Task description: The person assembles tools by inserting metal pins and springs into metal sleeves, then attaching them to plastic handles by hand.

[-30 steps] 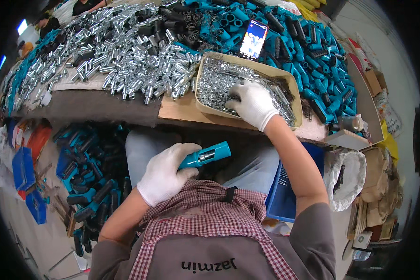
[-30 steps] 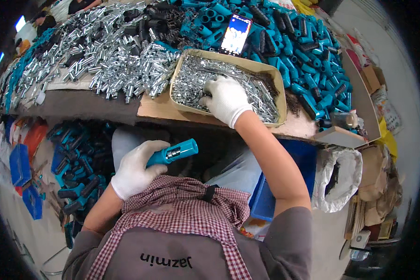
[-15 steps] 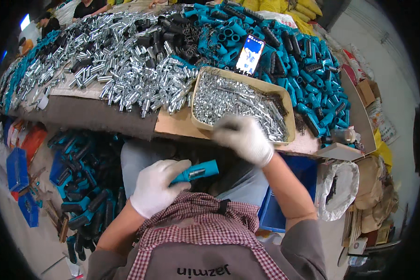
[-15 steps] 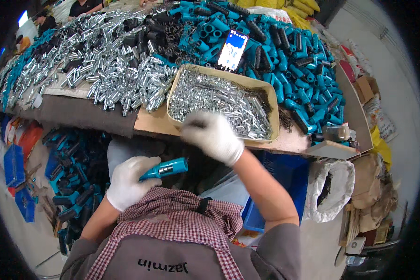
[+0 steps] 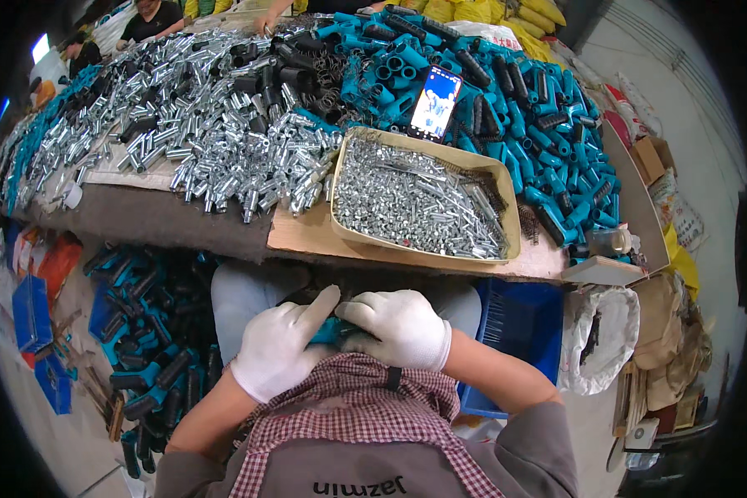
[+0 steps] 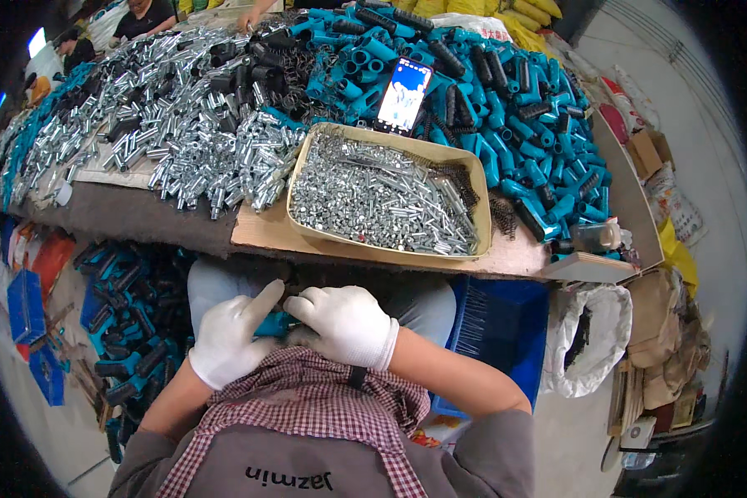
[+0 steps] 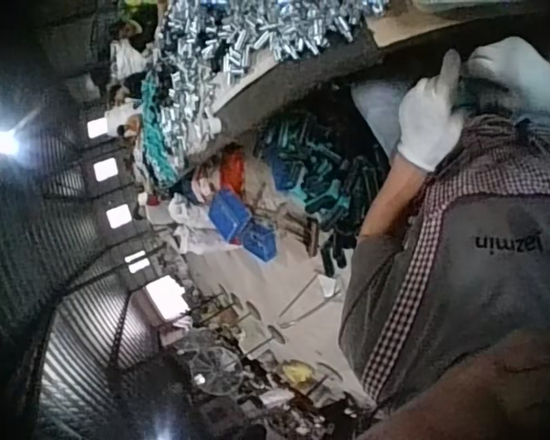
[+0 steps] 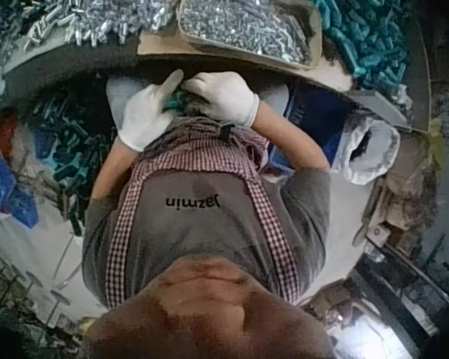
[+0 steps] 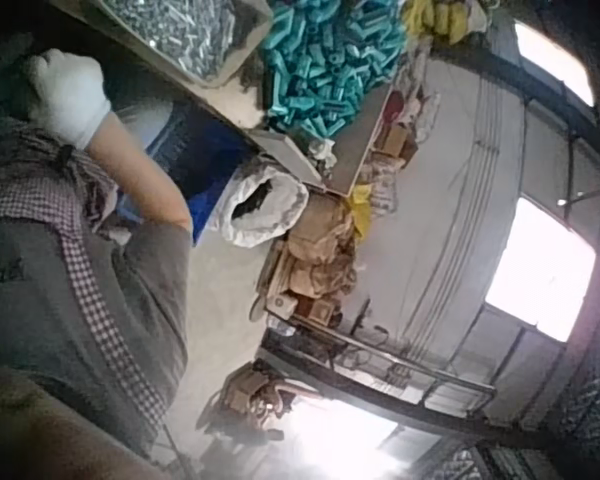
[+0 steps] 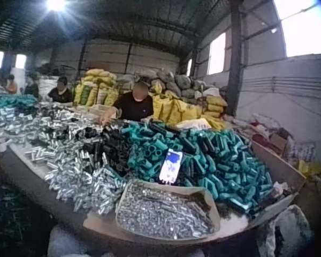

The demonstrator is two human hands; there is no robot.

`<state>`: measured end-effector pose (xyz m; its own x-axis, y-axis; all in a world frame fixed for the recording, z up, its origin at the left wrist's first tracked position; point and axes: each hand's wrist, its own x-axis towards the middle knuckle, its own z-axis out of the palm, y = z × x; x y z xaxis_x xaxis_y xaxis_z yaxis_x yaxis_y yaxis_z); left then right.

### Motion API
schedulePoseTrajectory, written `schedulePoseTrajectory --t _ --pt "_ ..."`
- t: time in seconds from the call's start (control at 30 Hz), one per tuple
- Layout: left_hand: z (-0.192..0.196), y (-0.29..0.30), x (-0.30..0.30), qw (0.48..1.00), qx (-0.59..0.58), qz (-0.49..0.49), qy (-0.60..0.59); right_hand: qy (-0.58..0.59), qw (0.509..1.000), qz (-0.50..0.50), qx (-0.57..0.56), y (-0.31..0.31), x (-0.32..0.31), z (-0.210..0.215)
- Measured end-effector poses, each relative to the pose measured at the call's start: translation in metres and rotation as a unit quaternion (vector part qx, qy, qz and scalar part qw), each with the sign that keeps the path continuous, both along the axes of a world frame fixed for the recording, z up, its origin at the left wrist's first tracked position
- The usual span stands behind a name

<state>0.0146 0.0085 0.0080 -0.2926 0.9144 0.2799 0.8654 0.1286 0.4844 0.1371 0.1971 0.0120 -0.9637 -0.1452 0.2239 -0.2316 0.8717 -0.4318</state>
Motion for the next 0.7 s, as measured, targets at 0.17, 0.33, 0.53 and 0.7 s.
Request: schedulePoseTrajectory --t 0.17,0.33,0.53,0.7 --pt "0.006 0.0 0.005 0.998 -0.051 0.006 -0.044 -0.029 0.999 -0.01 0.013 -0.004 0.005 -0.002" --pt "0.004 -0.003 0.015 0.975 -0.076 0.065 -0.197 0.061 0.994 0.05 0.073 -0.001 0.004 -0.004" --pt "0.002 0.003 0.016 0.979 -0.029 0.094 -0.176 0.075 0.996 -0.018 -0.047 0.04 -0.02 0.011" --pt "0.01 0.003 0.015 0.992 0.013 0.07 -0.106 0.052 0.941 -0.311 0.12 0.093 -0.052 0.015"
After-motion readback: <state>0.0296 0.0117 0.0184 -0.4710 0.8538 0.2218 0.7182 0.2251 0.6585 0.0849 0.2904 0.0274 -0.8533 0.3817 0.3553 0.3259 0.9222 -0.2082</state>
